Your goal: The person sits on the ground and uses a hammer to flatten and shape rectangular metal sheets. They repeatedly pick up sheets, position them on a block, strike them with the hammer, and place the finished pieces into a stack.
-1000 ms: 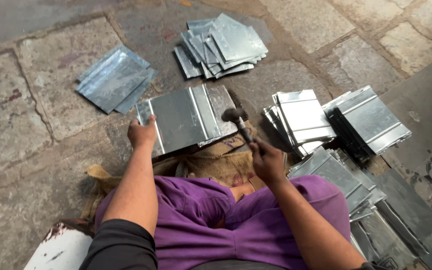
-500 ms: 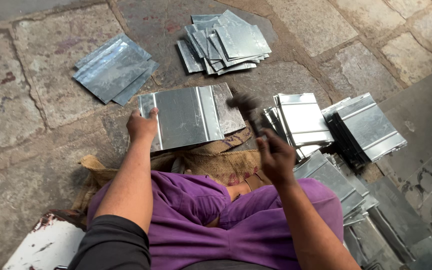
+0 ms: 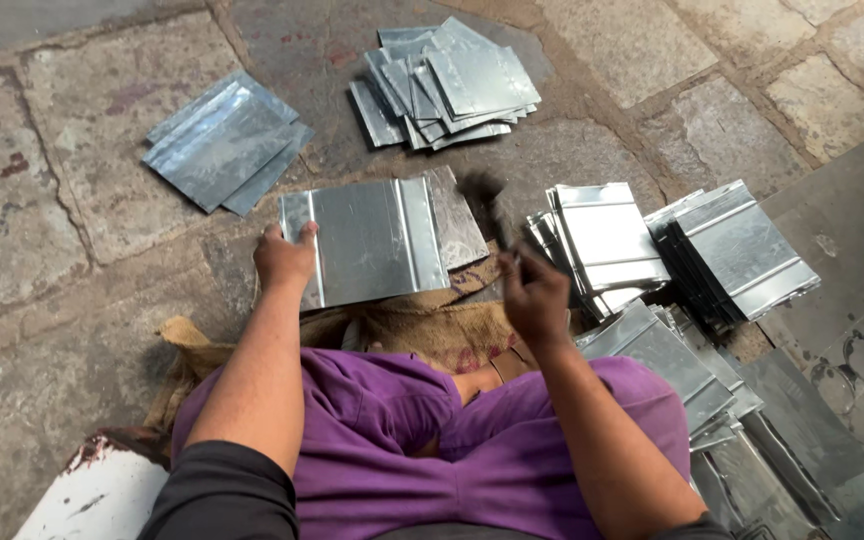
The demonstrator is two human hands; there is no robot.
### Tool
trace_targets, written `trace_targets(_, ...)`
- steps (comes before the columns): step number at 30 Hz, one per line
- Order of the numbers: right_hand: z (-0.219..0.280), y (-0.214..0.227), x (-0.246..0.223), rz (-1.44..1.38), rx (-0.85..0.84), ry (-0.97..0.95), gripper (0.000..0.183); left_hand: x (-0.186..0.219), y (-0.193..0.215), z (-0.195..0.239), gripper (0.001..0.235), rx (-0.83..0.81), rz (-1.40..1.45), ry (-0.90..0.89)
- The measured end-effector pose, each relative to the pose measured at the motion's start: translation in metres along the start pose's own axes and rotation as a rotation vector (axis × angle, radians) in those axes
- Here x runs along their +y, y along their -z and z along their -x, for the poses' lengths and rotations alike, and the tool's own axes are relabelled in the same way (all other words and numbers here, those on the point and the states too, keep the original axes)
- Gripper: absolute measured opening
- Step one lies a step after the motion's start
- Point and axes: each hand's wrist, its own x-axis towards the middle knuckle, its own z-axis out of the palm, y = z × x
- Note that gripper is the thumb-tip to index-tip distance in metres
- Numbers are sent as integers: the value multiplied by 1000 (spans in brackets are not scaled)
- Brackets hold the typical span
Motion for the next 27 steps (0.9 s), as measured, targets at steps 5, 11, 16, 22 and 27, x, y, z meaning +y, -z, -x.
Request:
trace_targets(5,-16,-4,-11,-585,73,310,39,-3,-1,-2,74,4,17,13)
trace_targets(11,-13,-24,-9,123,-151,113,22,-4,-2,4,71,-71,8,73)
trace_targets(16,-22,-15,-11,-127,58,240,27,-7,-3,1,78,14,7,-51)
trace_targets(22,-24,-33,-4,-122,119,477,25,-7,-3,-2,68,-56,16,26)
trace_targets(27,-32,-34,11,104,-91,-24,22,-16,-14,-4,63,46,-3,-80)
